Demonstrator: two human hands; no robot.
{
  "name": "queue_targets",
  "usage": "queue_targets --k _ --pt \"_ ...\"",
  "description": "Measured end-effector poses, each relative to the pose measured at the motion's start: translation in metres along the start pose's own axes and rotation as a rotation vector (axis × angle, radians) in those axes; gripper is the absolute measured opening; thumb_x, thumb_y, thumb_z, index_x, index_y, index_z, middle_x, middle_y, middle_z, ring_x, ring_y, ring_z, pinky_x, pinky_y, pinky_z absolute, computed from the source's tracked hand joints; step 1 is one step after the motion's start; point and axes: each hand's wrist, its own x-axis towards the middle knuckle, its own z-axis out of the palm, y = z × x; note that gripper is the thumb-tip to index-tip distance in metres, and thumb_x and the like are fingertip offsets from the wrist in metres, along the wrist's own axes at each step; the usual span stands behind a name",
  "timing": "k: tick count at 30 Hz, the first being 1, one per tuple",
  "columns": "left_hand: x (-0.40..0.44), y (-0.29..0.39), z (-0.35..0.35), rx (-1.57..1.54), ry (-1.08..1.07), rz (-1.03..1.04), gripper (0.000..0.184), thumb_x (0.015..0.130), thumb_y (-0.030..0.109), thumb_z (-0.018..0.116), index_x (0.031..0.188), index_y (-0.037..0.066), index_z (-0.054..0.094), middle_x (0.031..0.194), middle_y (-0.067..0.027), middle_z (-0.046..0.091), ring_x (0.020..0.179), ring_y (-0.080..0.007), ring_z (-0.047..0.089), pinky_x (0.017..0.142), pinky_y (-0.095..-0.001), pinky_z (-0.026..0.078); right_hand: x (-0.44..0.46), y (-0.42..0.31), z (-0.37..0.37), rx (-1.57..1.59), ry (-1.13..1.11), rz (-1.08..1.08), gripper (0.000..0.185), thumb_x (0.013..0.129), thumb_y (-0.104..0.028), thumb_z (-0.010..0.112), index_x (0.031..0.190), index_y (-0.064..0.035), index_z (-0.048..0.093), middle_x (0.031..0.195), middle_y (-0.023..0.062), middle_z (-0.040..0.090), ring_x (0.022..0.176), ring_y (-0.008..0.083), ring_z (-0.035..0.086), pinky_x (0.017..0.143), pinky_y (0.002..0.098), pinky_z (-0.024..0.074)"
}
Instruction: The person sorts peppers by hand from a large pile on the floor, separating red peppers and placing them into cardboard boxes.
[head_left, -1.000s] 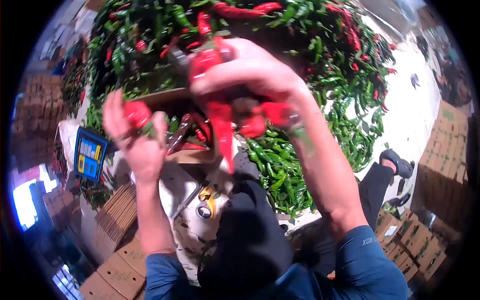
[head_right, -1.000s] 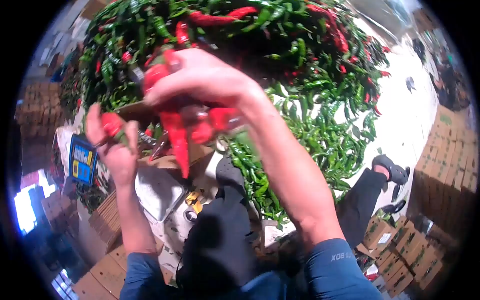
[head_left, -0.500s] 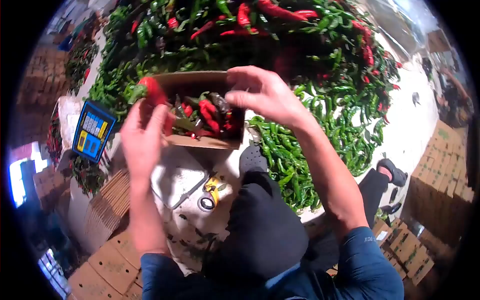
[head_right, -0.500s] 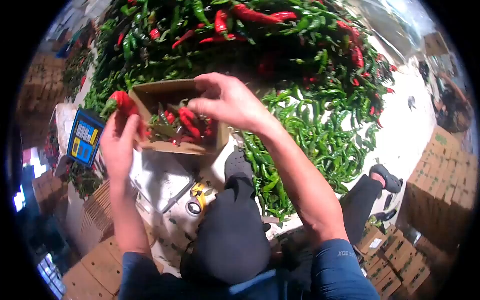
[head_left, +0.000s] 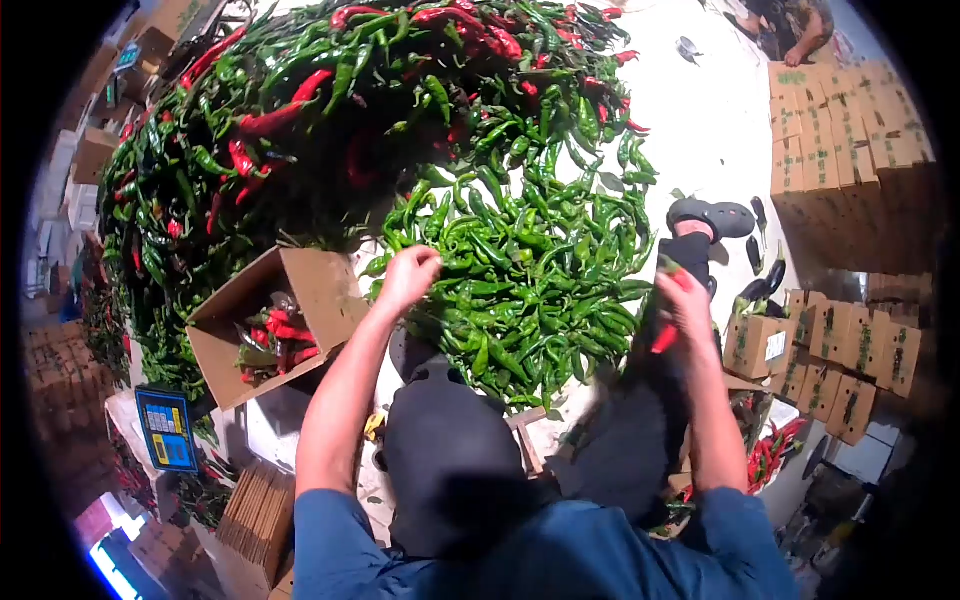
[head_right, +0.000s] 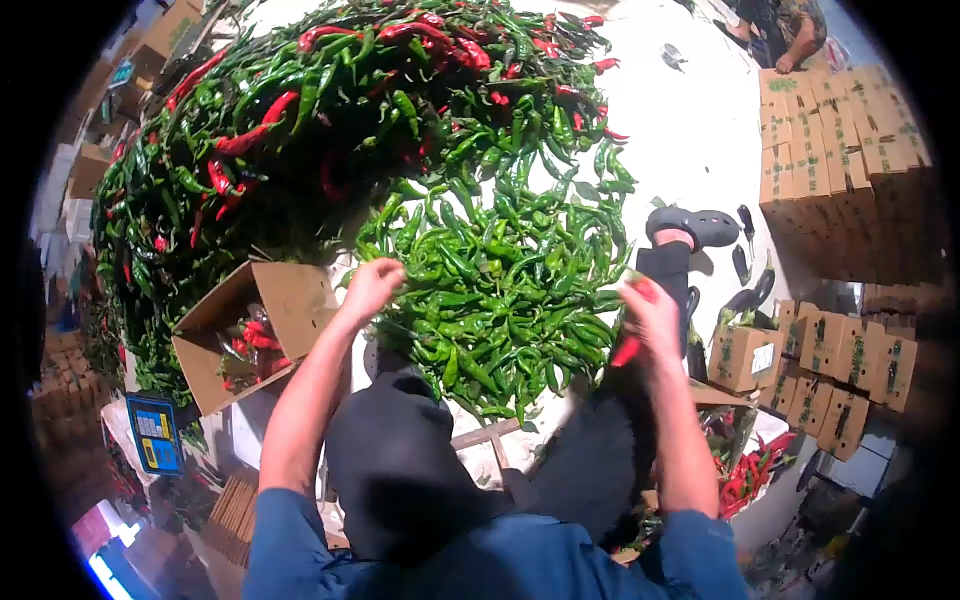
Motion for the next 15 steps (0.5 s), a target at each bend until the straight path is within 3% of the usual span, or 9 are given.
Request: queue_targets --k 1,2,4,7,8,10,11,14,15 --pt "0.018 0.008 -0.002 0.108 0.105 0.024 0.027 0.086 0.02 0.066 0.105 0.003 0.073 0.094 -0.0129 0.074 0.087 -0.0217 0.071 0.081 -0.0342 0.055 0.002 0.01 -0.037 0.111 0.002 0.023 0.029 0.088 -0.02 0.072 0.112 -0.0068 0.062 0.077 -0.0049 0.051 0.065 0.005 0.05 0.049 0.0228 0.0394" --pt "0.06 -0.026 0.006 -0.007 0.094 -0.004 0.029 0.086 0.018 0.068 0.11 0.001 0.072 0.098 -0.0125 0.074 0.087 -0.0201 0.07 0.079 -0.033 0.054 0.003 0.019 -0.065 0.222 0.004 0.046 0.024 0.089 -0.017 0.07 0.108 -0.0068 0.06 0.077 -0.004 0.051 0.067 0.0067 0.052 0.049 0.0232 0.0411" --pt "0.097 0.009 0.01 -0.179 0.105 -0.137 0.042 0.089 0.015 0.068 0.126 -0.005 0.061 0.098 -0.01 0.071 0.081 -0.0148 0.065 0.073 -0.0284 0.053 -0.003 0.032 -0.092 0.435 0.045 0.078 0.014 0.091 -0.012 0.066 0.099 -0.0074 0.056 0.075 -0.0012 0.051 0.063 0.0112 0.054 0.05 0.0245 0.0442" --pt "0.184 0.024 0.026 -0.549 0.176 -0.185 0.058 0.086 0.012 0.07 0.137 -0.007 0.048 0.092 -0.0094 0.066 0.068 -0.012 0.056 0.063 -0.0275 0.048 -0.003 0.044 -0.1 0.413 0.075 0.156 0.011 0.092 -0.009 0.063 0.095 -0.0063 0.052 0.074 0.0024 0.054 0.057 0.0146 0.054 0.049 0.0268 0.0466" --pt "0.213 0.031 0.036 -0.569 0.354 -0.194 0.057 0.083 0.011 0.073 0.133 -0.007 0.052 0.09 -0.0087 0.064 0.067 -0.0107 0.053 0.06 -0.0274 0.044 -0.001 0.043 -0.098 0.379 0.04 0.165 0.012 0.092 -0.009 0.063 0.095 -0.006 0.052 0.074 0.0031 0.054 0.055 0.0149 0.054 0.048 0.0271 0.0467" --pt "0.254 0.046 0.043 -0.631 0.482 -0.294 0.051 0.08 0.011 0.075 0.125 -0.006 0.057 0.088 -0.0086 0.064 0.067 -0.0114 0.053 0.06 -0.0273 0.043 0.008 0.041 -0.082 0.267 0.041 0.146 0.011 0.091 -0.008 0.064 0.093 -0.0042 0.054 0.068 0.006 0.057 0.051 0.0162 0.056 0.047 0.0276 0.0477" --pt "0.286 0.027 0.043 -0.485 0.491 -0.365 0.067 0.076 0.017 0.077 0.132 -0.008 0.053 0.12 -0.0201 0.062 0.1 -0.0266 0.062 0.087 -0.0412 0.051 0.015 0.041 -0.076 0.23 0.018 0.173 0.011 0.091 -0.007 0.064 0.093 -0.0038 0.054 0.068 0.0062 0.057 0.051 0.0164 0.056 0.047 0.0278 0.0478" --pt "0.304 0.046 0.044 -0.519 0.571 -0.458 0.047 0.077 0.015 0.077 0.115 -0.009 0.064 0.112 -0.0183 0.066 0.093 -0.0242 0.063 0.081 -0.0389 0.053 0.032 0.043 -0.069 0.18 -0.038 0.196 0.008 0.09 -0.005 0.063 0.092 -0.0025 0.056 0.068 0.0075 0.059 0.05 0.0164 0.056 0.048 0.0282 0.048" --pt "0.305 0.043 0.046 -0.89 0.463 -0.354 0.023 0.079 0.012 0.075 0.094 -0.004 0.07 0.097 -0.0137 0.069 0.083 -0.0215 0.065 0.071 -0.0364 0.054 0.034 0.044 -0.072 0.15 -0.039 0.208 0.008 0.09 -0.005 0.063 0.092 -0.003 0.056 0.068 0.0074 0.059 0.05 0.0164 0.057 0.048 0.0277 0.0478"
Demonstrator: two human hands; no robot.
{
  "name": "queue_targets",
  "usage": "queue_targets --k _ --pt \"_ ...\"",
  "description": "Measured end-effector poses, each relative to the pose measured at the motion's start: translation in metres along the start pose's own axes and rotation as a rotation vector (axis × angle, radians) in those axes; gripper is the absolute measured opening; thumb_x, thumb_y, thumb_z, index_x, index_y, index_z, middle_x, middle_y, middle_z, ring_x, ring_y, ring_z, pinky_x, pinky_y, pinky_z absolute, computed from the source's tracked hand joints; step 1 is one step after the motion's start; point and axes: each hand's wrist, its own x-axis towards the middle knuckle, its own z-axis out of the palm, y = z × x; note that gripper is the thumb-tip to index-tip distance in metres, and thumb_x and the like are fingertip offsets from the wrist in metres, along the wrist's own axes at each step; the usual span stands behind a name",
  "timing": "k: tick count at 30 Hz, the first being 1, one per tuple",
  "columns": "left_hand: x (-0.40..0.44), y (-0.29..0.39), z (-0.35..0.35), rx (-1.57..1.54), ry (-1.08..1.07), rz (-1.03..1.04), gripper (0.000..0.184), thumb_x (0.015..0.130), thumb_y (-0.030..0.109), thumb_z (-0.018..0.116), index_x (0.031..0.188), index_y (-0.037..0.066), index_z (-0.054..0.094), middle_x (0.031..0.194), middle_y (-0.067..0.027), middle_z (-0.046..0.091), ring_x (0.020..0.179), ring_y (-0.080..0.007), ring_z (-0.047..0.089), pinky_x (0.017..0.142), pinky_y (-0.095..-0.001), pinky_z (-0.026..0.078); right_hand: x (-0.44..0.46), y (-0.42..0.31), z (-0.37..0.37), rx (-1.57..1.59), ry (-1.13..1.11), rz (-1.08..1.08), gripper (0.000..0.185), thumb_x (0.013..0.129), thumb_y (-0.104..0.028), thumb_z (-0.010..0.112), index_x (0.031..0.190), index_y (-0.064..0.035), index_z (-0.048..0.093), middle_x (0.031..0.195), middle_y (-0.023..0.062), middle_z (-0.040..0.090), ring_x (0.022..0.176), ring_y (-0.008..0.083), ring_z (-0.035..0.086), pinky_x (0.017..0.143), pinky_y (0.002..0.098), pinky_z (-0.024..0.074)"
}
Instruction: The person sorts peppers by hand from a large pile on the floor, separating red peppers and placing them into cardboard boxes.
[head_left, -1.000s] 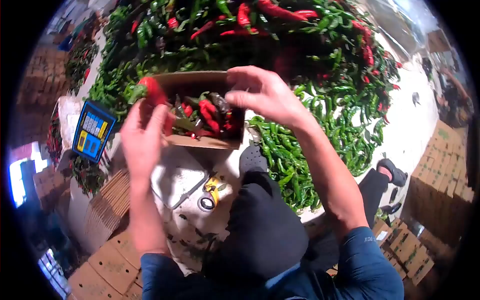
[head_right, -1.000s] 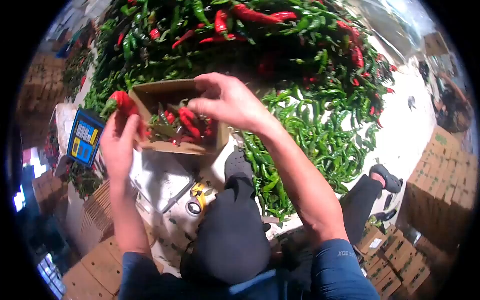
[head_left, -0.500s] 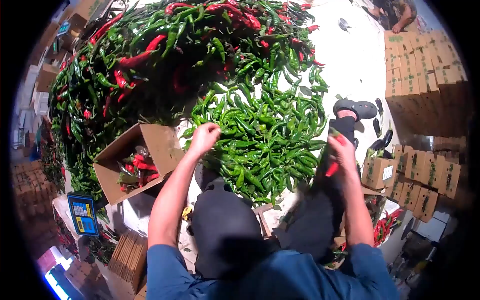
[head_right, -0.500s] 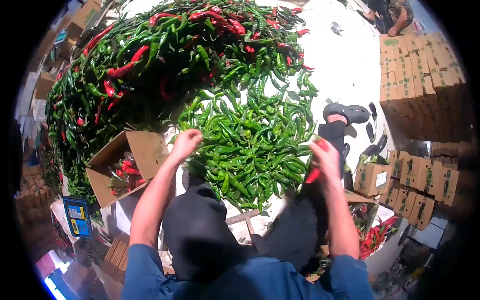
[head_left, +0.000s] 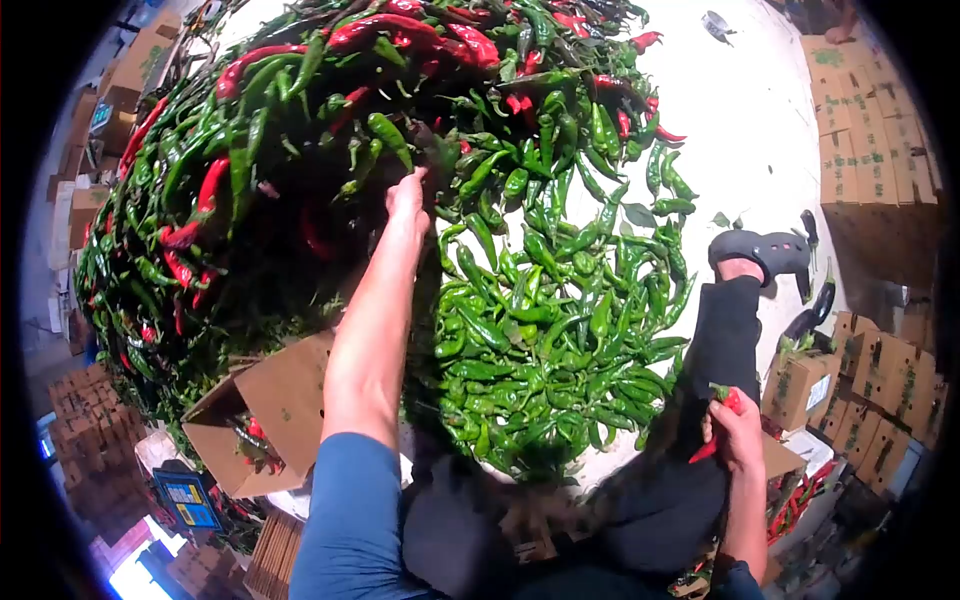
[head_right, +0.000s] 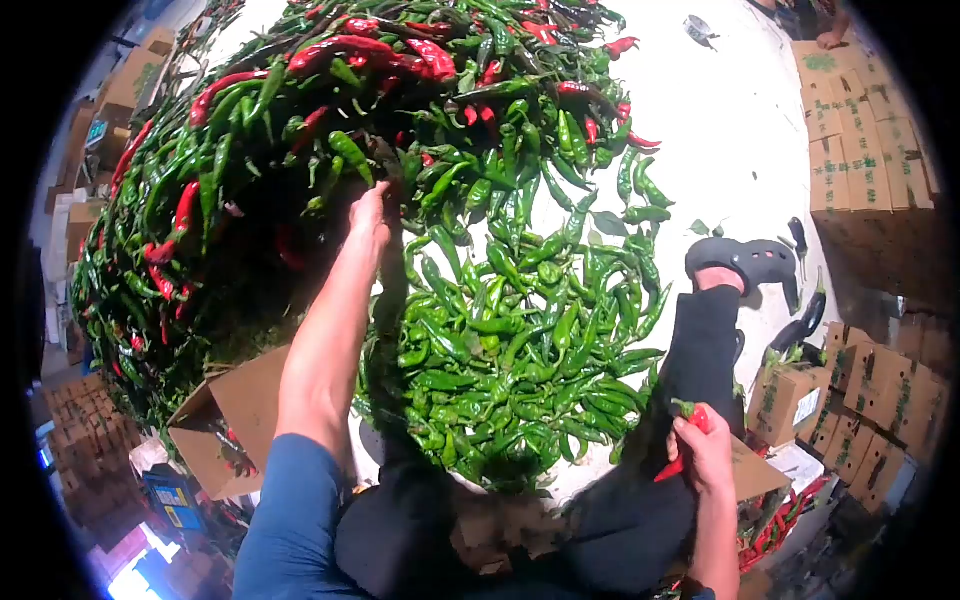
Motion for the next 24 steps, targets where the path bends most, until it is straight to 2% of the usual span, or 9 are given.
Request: queue_targets --k 3,6,7,9,15,18,20,21,24 --pt "-0.02 0.008 0.009 0.079 -0.088 0.098 0.011 0.084 0.011 0.072 0.089 0.002 0.068 0.082 -0.0073 0.07 0.073 -0.0202 0.066 0.063 -0.0351 0.052 -0.001 -0.008 -0.003 -0.008 -0.006 0.019 0.008 0.09 -0.005 0.063 0.093 -0.0033 0.056 0.067 0.0065 0.059 0.049 0.0156 0.056 0.048 0.0271 0.048" --pt "0.006 -0.005 -0.008 -0.195 -0.377 -0.013 0.015 0.087 0.014 0.069 0.097 0.004 0.065 0.092 -0.0091 0.067 0.083 -0.0236 0.064 0.073 -0.0356 0.051 0.002 -0.005 -0.006 0.02 -0.001 -0.012 0.009 0.09 -0.005 0.062 0.096 -0.0025 0.056 0.067 0.0064 0.059 0.049 0.0149 0.056 0.049 0.0264 0.0479" --pt "0.011 -0.007 -0.007 -0.252 -0.448 -0.003 0.012 0.088 0.015 0.068 0.095 0.005 0.068 0.088 -0.0098 0.07 0.078 -0.0222 0.066 0.067 -0.0394 0.052 0.001 -0.005 -0.005 0.016 0.012 -0.016 0.009 0.09 -0.004 0.062 0.096 -0.0024 0.056 0.068 0.0065 0.059 0.05 0.0147 0.056 0.049 0.0262 0.0479" --pt "0.018 -0.014 -0.002 -0.431 -0.564 -0.062 0.016 0.089 0.017 0.069 0.099 0.004 0.067 0.091 -0.0091 0.069 0.081 -0.0215 0.066 0.07 -0.0384 0.053 -0.001 -0.005 -0.004 -0.003 0.004 -0.026 0.009 0.09 -0.004 0.061 0.097 -0.0021 0.056 0.068 0.0064 0.06 0.05 0.0144 0.056 0.05 0.0259 0.0481" --pt "0.011 -0.026 0.048 -0.135 -0.132 0.09 0.03 0.078 0.015 0.08 0.102 0.003 0.066 0.096 -0.0089 0.069 0.087 -0.0213 0.065 0.08 -0.0363 0.053 0.0 -0.007 0.0 -0.06 -0.009 -0.038 0.009 0.09 -0.003 0.063 0.097 -0.0018 0.057 0.069 0.0039 0.059 0.054 0.0118 0.056 0.052 0.0249 0.0475" --pt "0.017 -0.028 0.041 -0.145 -0.345 -0.047 0.022 0.08 0.006 0.075 0.101 0.004 0.067 0.089 -0.0049 0.066 0.078 -0.0177 0.062 0.074 -0.0339 0.052 0.009 -0.008 0.005 -0.191 -0.071 -0.031 0.01 0.089 -0.001 0.065 0.097 -0.0024 0.06 0.072 0.0002 0.06 0.057 0.0084 0.055 0.052 0.0238 0.0453" --pt "-0.019 -0.022 0.033 -0.126 -0.434 -0.075 0.023 0.083 0.0 0.069 0.106 0.003 0.066 0.087 -0.0044 0.065 0.074 -0.0168 0.059 0.07 -0.0343 0.052 0.018 -0.023 0.025 -0.229 -0.234 0.018 0.011 0.089 -0.001 0.065 0.099 -0.0014 0.061 0.074 0.0004 0.061 0.06 0.0084 0.057 0.055 0.0239 0.0467" --pt "-0.026 -0.024 0.025 -0.13 -0.598 -0.059 0.025 0.083 0.0 0.069 0.108 0.002 0.064 0.087 -0.0049 0.065 0.076 -0.016 0.061 0.07 -0.0334 0.052 0.025 -0.032 0.039 -0.251 -0.314 0.046 0.012 0.089 -0.001 0.065 0.1 -0.001 0.062 0.075 0.0006 0.061 0.061 0.0084 0.057 0.056 0.0239 0.0474" --pt "-0.038 -0.027 0.006 0.127 -0.619 -0.127 0.032 0.083 -0.002 0.068 0.114 -0.002 0.063 0.098 -0.0113 0.068 0.079 -0.0185 0.065 0.071 -0.0311 0.054 0.084 -0.056 0.099 -0.529 -0.404 -0.338 0.017 0.087 -0.001 0.063 0.104 0.0022 0.063 0.087 0.0048 0.065 0.079 0.0133 0.062 0.071 0.0288 0.0511"
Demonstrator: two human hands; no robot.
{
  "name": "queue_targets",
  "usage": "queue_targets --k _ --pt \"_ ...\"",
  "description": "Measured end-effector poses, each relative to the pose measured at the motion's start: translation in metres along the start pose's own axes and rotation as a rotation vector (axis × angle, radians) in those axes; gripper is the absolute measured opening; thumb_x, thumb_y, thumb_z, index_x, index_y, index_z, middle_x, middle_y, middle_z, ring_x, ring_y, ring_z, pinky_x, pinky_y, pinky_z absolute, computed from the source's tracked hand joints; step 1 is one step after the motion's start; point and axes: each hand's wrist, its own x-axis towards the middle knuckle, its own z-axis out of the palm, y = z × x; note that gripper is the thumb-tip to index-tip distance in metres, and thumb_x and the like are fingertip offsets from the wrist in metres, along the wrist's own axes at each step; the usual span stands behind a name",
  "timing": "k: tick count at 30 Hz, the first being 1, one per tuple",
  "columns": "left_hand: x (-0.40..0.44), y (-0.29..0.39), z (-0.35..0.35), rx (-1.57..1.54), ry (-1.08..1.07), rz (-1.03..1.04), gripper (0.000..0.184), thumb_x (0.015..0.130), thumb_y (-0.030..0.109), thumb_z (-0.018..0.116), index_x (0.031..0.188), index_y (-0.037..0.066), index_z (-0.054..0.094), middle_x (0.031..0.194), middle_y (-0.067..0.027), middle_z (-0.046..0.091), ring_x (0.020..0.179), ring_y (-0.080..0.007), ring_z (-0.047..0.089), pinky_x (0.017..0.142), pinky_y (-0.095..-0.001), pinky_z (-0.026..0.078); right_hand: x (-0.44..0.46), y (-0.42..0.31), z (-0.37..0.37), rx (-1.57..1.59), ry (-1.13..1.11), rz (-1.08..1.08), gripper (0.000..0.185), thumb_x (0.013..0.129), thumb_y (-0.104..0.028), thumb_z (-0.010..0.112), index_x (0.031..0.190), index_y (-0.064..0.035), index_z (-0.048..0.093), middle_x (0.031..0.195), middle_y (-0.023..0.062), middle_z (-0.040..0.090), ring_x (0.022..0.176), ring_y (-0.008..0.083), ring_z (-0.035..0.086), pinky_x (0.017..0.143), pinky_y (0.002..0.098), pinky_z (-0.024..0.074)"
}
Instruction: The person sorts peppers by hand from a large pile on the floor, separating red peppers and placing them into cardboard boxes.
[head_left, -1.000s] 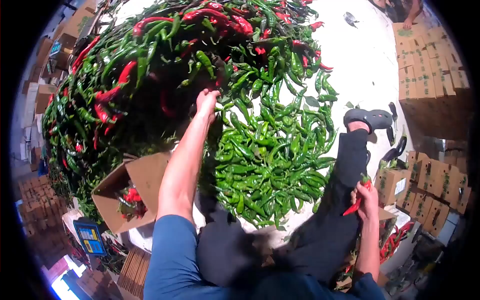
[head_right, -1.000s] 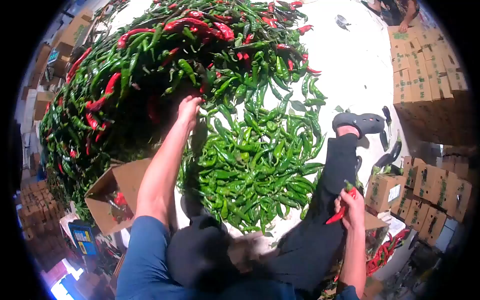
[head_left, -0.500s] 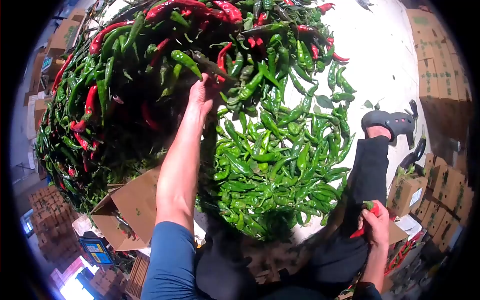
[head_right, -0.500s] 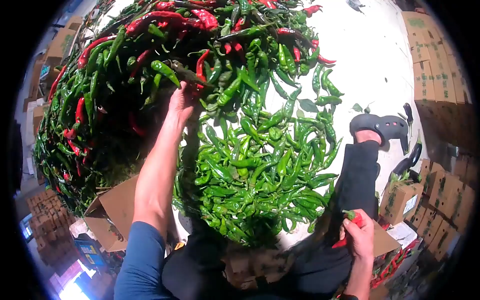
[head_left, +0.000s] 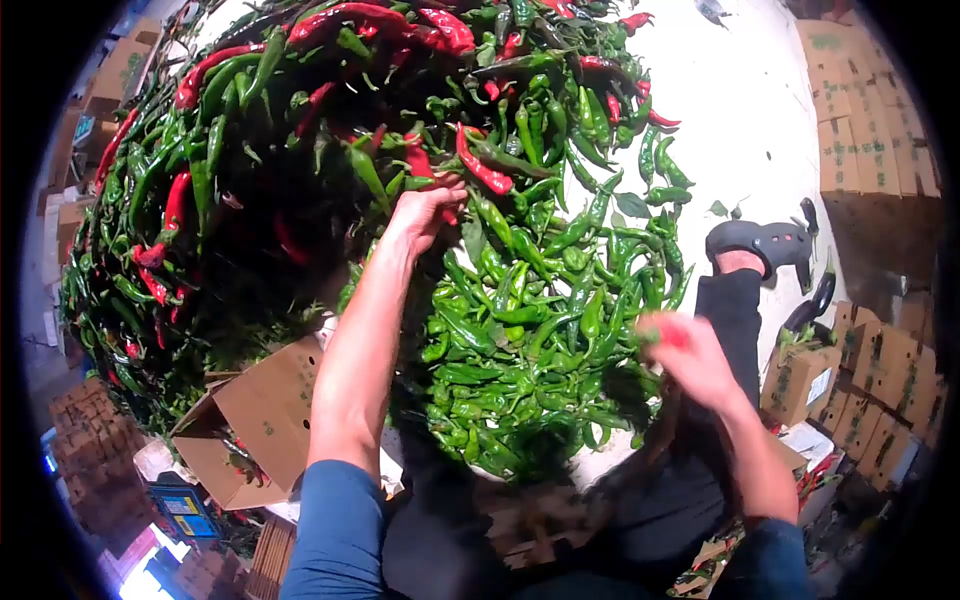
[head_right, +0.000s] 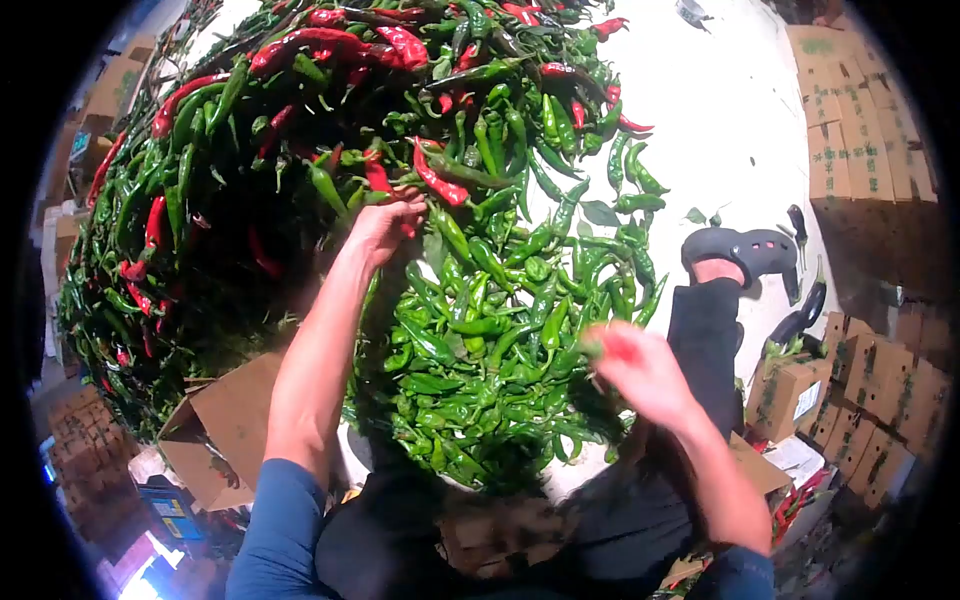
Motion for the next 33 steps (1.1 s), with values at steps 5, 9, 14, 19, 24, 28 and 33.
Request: queue_targets --k 5,9,14,19,24,28,33 --pt "-0.013 -0.006 -0.01 -0.375 0.115 0.062 0.024 0.084 -0.002 0.067 0.107 -0.009 0.062 0.096 -0.0155 0.068 0.098 -0.0254 0.067 0.087 -0.0422 0.057 0.186 -0.033 0.059 -0.587 0.186 -0.528 0.041 0.083 -0.002 0.052 0.123 0.0013 0.057 0.115 0.0202 0.062 0.108 0.0377 0.06 0.094 0.044 0.0485" --pt "-0.008 0.002 0.005 -0.264 0.251 0.047 0.021 0.086 0.003 0.068 0.102 -0.009 0.062 0.098 -0.0153 0.067 0.093 -0.0253 0.068 0.083 -0.0378 0.059 0.27 -0.018 0.108 -1.142 0.266 -0.265 0.042 0.085 -0.017 0.062 0.123 -0.002 0.051 0.114 0.016 0.064 0.11 0.0354 0.058 0.09 0.0502 0.0449" --pt "-0.004 -0.006 0.024 0.011 0.204 0.006 0.008 0.086 0.01 0.07 0.084 0.006 0.064 0.066 0.0001 0.06 0.046 -0.0086 0.05 0.037 -0.0246 0.035 0.244 0.021 0.104 -1.183 0.188 -0.368 0.028 0.09 -0.017 0.056 0.113 -0.0023 0.053 0.101 0.0167 0.065 0.097 0.0361 0.062 0.087 0.0519 0.0452" --pt "-0.003 -0.015 0.051 0.143 0.287 0.186 0.019 0.076 0.009 0.08 0.088 0.005 0.066 0.074 -0.002 0.065 0.054 -0.0107 0.055 0.049 -0.0279 0.043 0.193 0.006 0.079 -1.127 -0.415 -0.177 0.024 0.086 -0.02 0.062 0.099 0.0001 0.06 0.099 0.0217 0.067 0.097 0.0386 0.065 0.084 0.0487 0.0519" --pt "0.003 -0.049 0.042 0.279 0.248 0.221 0.022 0.072 0.001 0.07 0.093 0.004 0.066 0.079 -0.0018 0.064 0.063 -0.0112 0.057 0.056 -0.0261 0.044 0.207 -0.044 0.048 -0.763 -0.34 -0.27 0.024 0.082 -0.011 0.065 0.104 -0.0014 0.061 0.079 0.0145 0.066 0.076 0.0239 0.068 0.067 0.04 0.0565" --pt "-0.051 -0.056 0.018 0.238 0.223 0.005 0.027 0.075 0.006 0.074 0.101 0.005 0.068 0.078 0.0011 0.062 0.057 -0.0071 0.051 0.05 -0.0235 0.038 0.26 -0.075 0.042 -0.103 -0.01 -0.035 0.015 0.08 -0.003 0.061 0.095 -0.0006 0.061 0.077 -0.0002 0.06 0.07 0.0108 0.06 0.063 0.0303 0.0541" --pt "-0.052 -0.045 0.037 0.016 0.282 0.04 0.02 0.081 0.009 0.077 0.085 0.01 0.058 0.068 0.0015 0.058 0.048 -0.0074 0.047 0.043 -0.024 0.034 0.332 -0.085 0.111 -1.007 0.094 -0.217 0.03 0.077 -0.017 0.063 0.101 -0.0005 0.068 0.1 0.0213 0.071 0.092 0.0392 0.068 0.086 0.0444 0.0537"
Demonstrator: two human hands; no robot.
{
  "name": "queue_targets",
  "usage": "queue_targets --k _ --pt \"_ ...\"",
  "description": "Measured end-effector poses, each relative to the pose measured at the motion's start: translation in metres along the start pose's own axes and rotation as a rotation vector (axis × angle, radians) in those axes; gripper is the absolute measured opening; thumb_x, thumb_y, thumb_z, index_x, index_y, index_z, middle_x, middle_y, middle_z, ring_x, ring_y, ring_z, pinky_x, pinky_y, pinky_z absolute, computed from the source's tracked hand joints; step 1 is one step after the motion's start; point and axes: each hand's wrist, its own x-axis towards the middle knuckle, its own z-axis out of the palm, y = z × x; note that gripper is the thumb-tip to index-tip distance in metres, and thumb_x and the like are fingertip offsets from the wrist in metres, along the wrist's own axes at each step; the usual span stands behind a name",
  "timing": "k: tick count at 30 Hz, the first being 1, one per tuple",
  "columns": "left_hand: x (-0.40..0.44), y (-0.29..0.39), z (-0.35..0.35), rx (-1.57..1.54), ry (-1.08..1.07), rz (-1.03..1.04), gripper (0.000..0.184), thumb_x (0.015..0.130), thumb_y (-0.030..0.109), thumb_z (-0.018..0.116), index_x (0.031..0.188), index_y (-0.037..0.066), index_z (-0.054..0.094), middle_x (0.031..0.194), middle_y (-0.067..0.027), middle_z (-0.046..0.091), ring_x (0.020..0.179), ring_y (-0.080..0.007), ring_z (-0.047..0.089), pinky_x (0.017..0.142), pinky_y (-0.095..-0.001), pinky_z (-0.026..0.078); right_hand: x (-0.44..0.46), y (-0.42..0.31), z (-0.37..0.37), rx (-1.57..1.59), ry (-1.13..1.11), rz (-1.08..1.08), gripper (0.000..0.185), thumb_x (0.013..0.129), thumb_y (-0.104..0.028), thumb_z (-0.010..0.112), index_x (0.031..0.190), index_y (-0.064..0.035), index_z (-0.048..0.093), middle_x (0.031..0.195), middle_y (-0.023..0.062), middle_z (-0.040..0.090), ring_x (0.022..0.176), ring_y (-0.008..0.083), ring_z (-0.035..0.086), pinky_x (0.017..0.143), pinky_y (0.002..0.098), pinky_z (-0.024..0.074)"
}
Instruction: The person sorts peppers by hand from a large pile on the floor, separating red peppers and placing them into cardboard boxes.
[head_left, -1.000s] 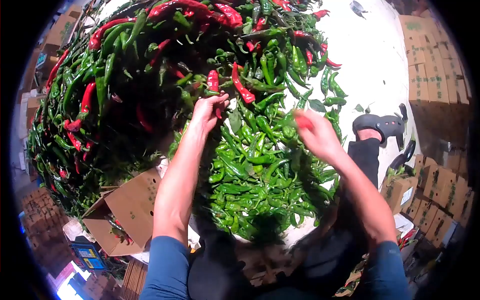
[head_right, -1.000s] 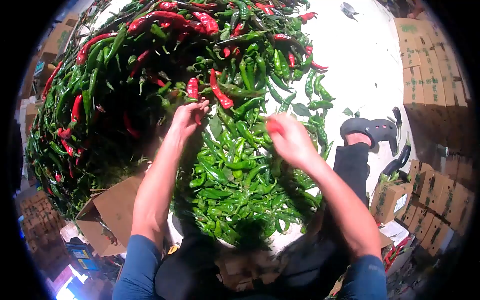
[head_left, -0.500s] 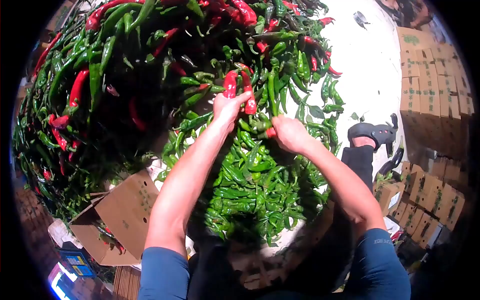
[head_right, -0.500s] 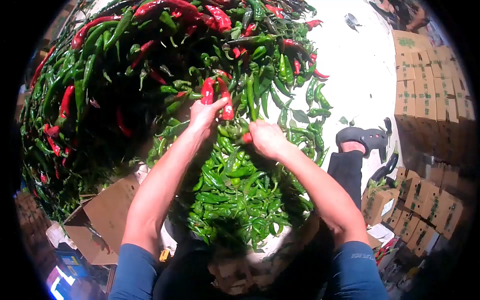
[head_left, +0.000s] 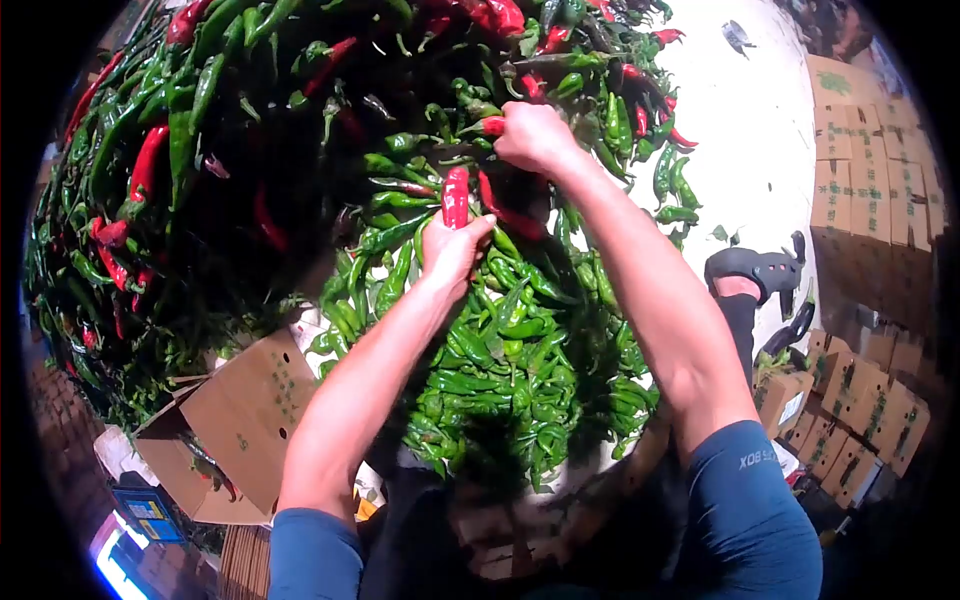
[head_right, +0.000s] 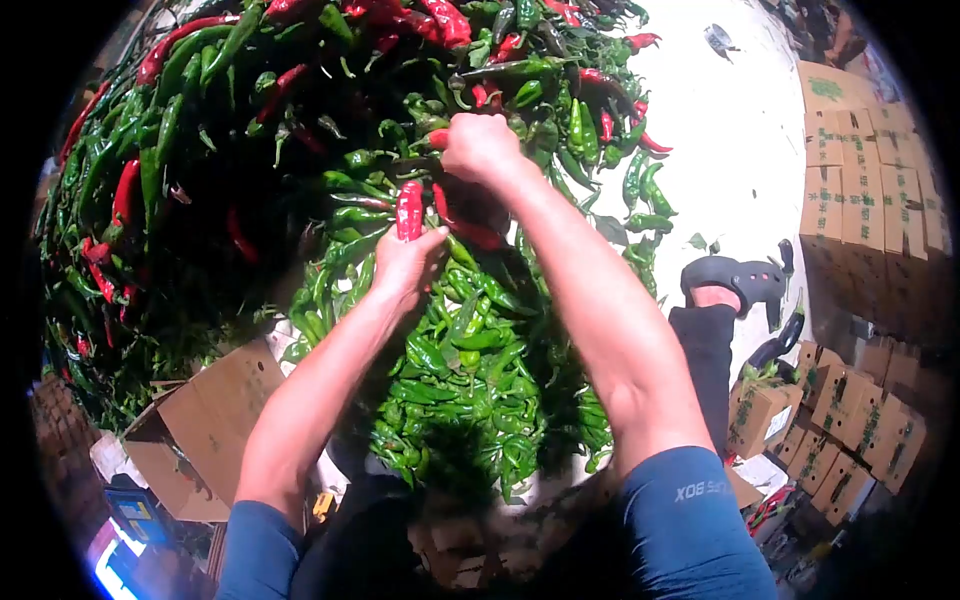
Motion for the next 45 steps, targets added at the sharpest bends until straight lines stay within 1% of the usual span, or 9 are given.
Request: queue_targets --k 4,8,11,12,14,22,30,37,45 --pt "0.028 -0.019 0.037 0.259 0.251 0.296 0.023 0.075 0.015 0.08 0.087 0.006 0.063 0.071 -0.0019 0.064 0.059 -0.0155 0.059 0.054 -0.033 0.046 -0.004 -0.023 -0.005 -0.353 -0.119 0.046 0.035 0.086 -0.024 0.06 0.114 -0.0061 0.071 0.12 0.0128 0.069 0.12 0.0366 0.059 0.095 0.0477 0.0503" --pt "0.023 -0.002 0.053 0.667 0.379 0.142 0.027 0.071 0.02 0.08 0.086 0.004 0.063 0.08 -0.0092 0.07 0.074 -0.0217 0.067 0.07 -0.0378 0.052 0.002 0.003 -0.022 -0.278 -0.364 0.075 0.033 0.082 -0.025 0.06 0.107 -0.0069 0.073 0.113 0.0145 0.071 0.104 0.0307 0.069 0.087 0.0413 0.0554" --pt "0.044 -0.036 0.039 0.5 0.229 0.108 0.031 0.071 0.017 0.075 0.092 0.0 0.061 0.091 -0.0167 0.069 0.083 -0.031 0.068 0.079 -0.0425 0.053 -0.005 0.049 -0.012 -0.137 -0.361 -0.117 0.033 0.078 -0.033 0.068 0.095 -0.0056 0.074 0.092 0.0205 0.071 0.088 0.0348 0.071 0.077 0.0433 0.0565" --pt "0.033 -0.035 0.036 0.335 0.188 0.182 0.023 0.071 0.005 0.068 0.091 0.003 0.057 0.074 -0.006 0.062 0.061 -0.016 0.06 0.055 -0.0313 0.048 -0.012 0.063 -0.003 -0.023 -0.354 -0.142 0.034 0.076 -0.028 0.073 0.099 -0.0038 0.068 0.088 0.0226 0.069 0.083 0.0369 0.068 0.076 0.0447 0.0544" --pt "0.011 -0.017 0.018 0.141 0.083 0.004 0.031 0.069 0.008 0.072 0.097 0.003 0.058 0.083 -0.0061 0.063 0.069 -0.0192 0.061 0.068 -0.0355 0.052 -0.044 0.072 0.005 0.083 -0.327 -0.263 0.034 0.076 -0.023 0.074 0.102 -0.0037 0.063 0.087 0.0218 0.068 0.081 0.0374 0.067 0.075 0.0446 0.054" --pt "-0.056 0.017 -0.075 -0.331 -0.19 -0.158 0.034 0.075 0.002 0.061 0.108 0.001 0.052 0.095 -0.0092 0.058 0.084 -0.0247 0.066 0.077 -0.042 0.061 -0.167 0.11 -0.004 0.883 -0.533 0.313 0.023 0.081 -0.007 0.069 0.102 0.0009 0.061 0.081 0.0047 0.065 0.067 0.0136 0.066 0.059 0.0301 0.054" --pt "0.003 0.103 -0.033 1.245 0.009 0.621 0.029 0.078 0.003 0.061 0.107 0.004 0.062 0.09 -0.0132 0.068 0.091 -0.03 0.068 0.077 -0.039 0.051 -0.2 0.159 -0.025 1.003 0.045 0.409 0.013 0.082 -0.01 0.073 0.086 -0.0046 0.062 0.071 0.001 0.058 0.057 0.0103 0.055 0.049 0.0259 0.0436" --pt "0.067 0.072 -0.02 1.612 0.015 0.762 0.029 0.082 0.005 0.057 0.111 0.008 0.056 0.098 -0.0175 0.069 0.096 -0.0383 0.066 0.078 -0.0504 0.053 -0.159 0.112 0.02 0.093 -0.217 -0.163 0.028 0.075 0.0 0.064 0.101 -0.0004 0.054 0.098 0.0219 0.063 0.093 0.0446 0.061 0.084 0.0445 0.0511" --pt "0.072 0.086 -0.025 1.838 -0.077 0.726 0.011 0.084 0.012 0.058 0.094 0.009 0.064 0.095 -0.014 0.068 0.088 -0.0353 0.068 0.073 -0.0481 0.054 -0.184 0.117 0.034 0.036 -0.254 -0.181 0.04 0.071 -0.014 0.076 0.098 -0.0005 0.05 0.091 0.0233 0.062 0.089 0.0436 0.062 0.079 0.0492 0.0505"
